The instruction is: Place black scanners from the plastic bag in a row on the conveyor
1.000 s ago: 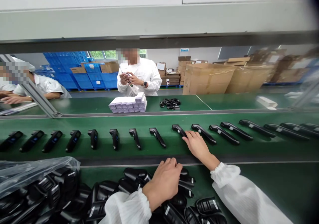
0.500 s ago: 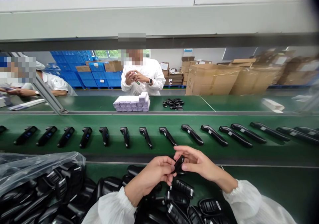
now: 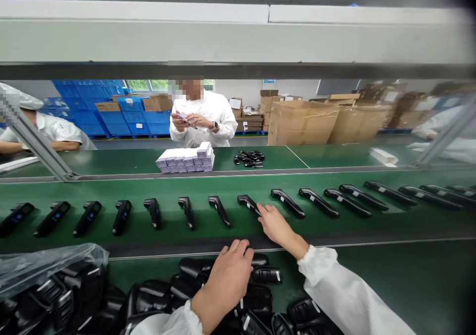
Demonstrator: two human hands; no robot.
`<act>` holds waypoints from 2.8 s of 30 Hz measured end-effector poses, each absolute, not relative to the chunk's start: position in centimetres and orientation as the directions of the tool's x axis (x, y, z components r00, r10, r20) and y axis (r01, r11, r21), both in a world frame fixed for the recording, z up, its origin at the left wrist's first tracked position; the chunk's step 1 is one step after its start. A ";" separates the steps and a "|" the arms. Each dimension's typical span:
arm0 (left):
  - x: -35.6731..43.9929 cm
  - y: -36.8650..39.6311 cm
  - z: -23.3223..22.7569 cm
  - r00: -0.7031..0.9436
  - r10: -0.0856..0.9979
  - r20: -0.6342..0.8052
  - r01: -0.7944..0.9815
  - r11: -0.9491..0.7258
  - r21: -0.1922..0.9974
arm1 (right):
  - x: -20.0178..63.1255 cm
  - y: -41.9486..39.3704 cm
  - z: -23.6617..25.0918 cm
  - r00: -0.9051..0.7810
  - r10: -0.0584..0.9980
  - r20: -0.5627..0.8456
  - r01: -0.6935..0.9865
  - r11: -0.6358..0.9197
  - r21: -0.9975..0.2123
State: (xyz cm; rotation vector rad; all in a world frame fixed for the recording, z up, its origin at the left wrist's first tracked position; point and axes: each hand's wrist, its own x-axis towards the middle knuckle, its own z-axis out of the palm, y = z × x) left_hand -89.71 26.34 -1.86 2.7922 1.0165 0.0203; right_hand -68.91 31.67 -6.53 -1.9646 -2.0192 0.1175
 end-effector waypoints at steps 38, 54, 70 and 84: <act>-88.2 26.1 -0.6 0.715 0.686 0.137 0.560 -0.678 0.476 | -69.4 23.1 0.1 -0.127 0.991 0.033 0.336 0.074 -0.939; -86.4 23.6 -1.9 0.860 0.510 -0.021 0.504 -0.839 0.205 | -67.0 29.4 -5.4 0.148 0.981 0.123 0.918 -0.090 -0.386; -90.6 28.0 -1.1 0.513 0.843 -0.161 -0.039 0.210 0.977 | -70.9 27.1 -2.3 -0.122 0.985 0.120 0.476 0.164 -0.864; -99.1 27.8 -0.7 0.557 0.815 -0.160 0.830 -0.543 0.127 | -70.0 32.1 -7.0 0.109 0.983 0.147 0.936 -0.052 -0.349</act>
